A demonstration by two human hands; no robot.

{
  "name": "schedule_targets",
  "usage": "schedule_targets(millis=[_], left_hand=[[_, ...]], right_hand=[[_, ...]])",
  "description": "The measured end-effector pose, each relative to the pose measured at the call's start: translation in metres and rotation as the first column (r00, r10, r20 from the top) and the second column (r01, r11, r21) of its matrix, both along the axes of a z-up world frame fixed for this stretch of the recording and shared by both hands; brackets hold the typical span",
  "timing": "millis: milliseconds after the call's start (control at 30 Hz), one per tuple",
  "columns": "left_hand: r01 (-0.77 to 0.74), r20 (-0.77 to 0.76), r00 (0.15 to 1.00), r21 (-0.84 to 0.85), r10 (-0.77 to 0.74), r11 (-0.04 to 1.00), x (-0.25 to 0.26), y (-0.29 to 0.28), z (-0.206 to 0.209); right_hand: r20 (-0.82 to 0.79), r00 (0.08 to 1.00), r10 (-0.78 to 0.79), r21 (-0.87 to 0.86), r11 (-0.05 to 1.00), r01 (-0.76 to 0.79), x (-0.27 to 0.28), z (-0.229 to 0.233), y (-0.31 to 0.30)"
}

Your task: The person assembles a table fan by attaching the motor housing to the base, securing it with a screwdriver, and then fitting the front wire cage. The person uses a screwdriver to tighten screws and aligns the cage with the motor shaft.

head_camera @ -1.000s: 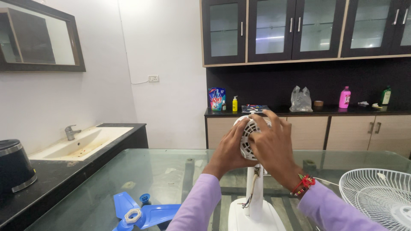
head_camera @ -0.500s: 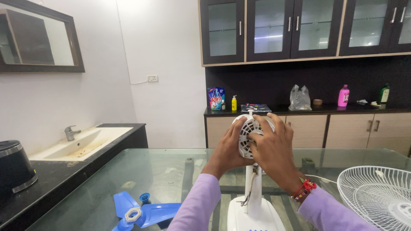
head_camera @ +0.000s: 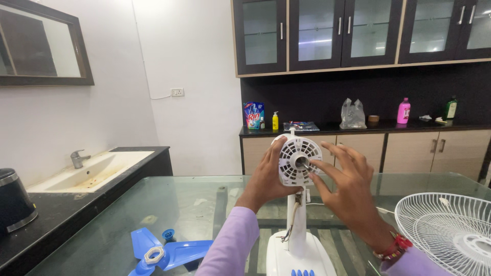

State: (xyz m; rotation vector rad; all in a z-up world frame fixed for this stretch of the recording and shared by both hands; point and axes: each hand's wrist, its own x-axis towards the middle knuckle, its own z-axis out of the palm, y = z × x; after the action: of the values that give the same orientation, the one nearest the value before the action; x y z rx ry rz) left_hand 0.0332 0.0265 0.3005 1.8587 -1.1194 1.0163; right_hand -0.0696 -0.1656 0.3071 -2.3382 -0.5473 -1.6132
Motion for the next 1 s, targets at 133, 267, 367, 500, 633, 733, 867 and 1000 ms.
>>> schedule_targets(millis=[133,267,367,500,633,733,867,1000], left_hand=[[0.014,0.005,1.0,0.002,-0.014,1.0,-0.003,-0.001,-0.001],[0.02,-0.004,1.0,0.004,-0.02,1.0,-0.002,0.0,-0.001],[0.019,-0.05,0.999,0.001,-0.019,1.0,-0.003,-0.001,0.0],[0.038,-0.049,0.998,-0.005,-0.038,0.999,-0.005,-0.001,0.002],[0.014,-0.099,0.995,0.004,-0.013,1.0,-0.009,0.0,0.003],[0.025,-0.12,0.992,-0.003,-0.025,1.0,-0.012,0.0,0.004],[0.03,-0.135,0.99,-0.013,-0.031,0.999,-0.012,-0.003,0.005],[0.026,-0.092,0.995,-0.014,-0.027,1.0,-0.013,-0.002,0.004]], right_hand=[[-0.026,0.996,-0.08,0.003,0.997,0.08,-0.005,-0.026,-0.036],[-0.117,0.977,-0.179,0.03,0.983,0.184,-0.003,-0.069,-0.086],[-0.168,0.963,-0.21,0.073,0.972,0.225,0.003,-0.105,-0.126],[-0.356,0.858,-0.37,0.1,0.898,0.429,0.002,-0.168,-0.171],[-0.546,0.666,-0.508,-0.02,0.803,0.596,0.008,-0.23,-0.214],[-0.583,0.664,-0.468,-0.031,0.83,0.557,0.017,-0.277,-0.239],[-0.774,0.551,-0.311,-0.057,0.902,0.429,0.033,-0.322,-0.265],[-0.85,0.446,-0.28,-0.048,0.884,0.464,0.052,-0.352,-0.26]])
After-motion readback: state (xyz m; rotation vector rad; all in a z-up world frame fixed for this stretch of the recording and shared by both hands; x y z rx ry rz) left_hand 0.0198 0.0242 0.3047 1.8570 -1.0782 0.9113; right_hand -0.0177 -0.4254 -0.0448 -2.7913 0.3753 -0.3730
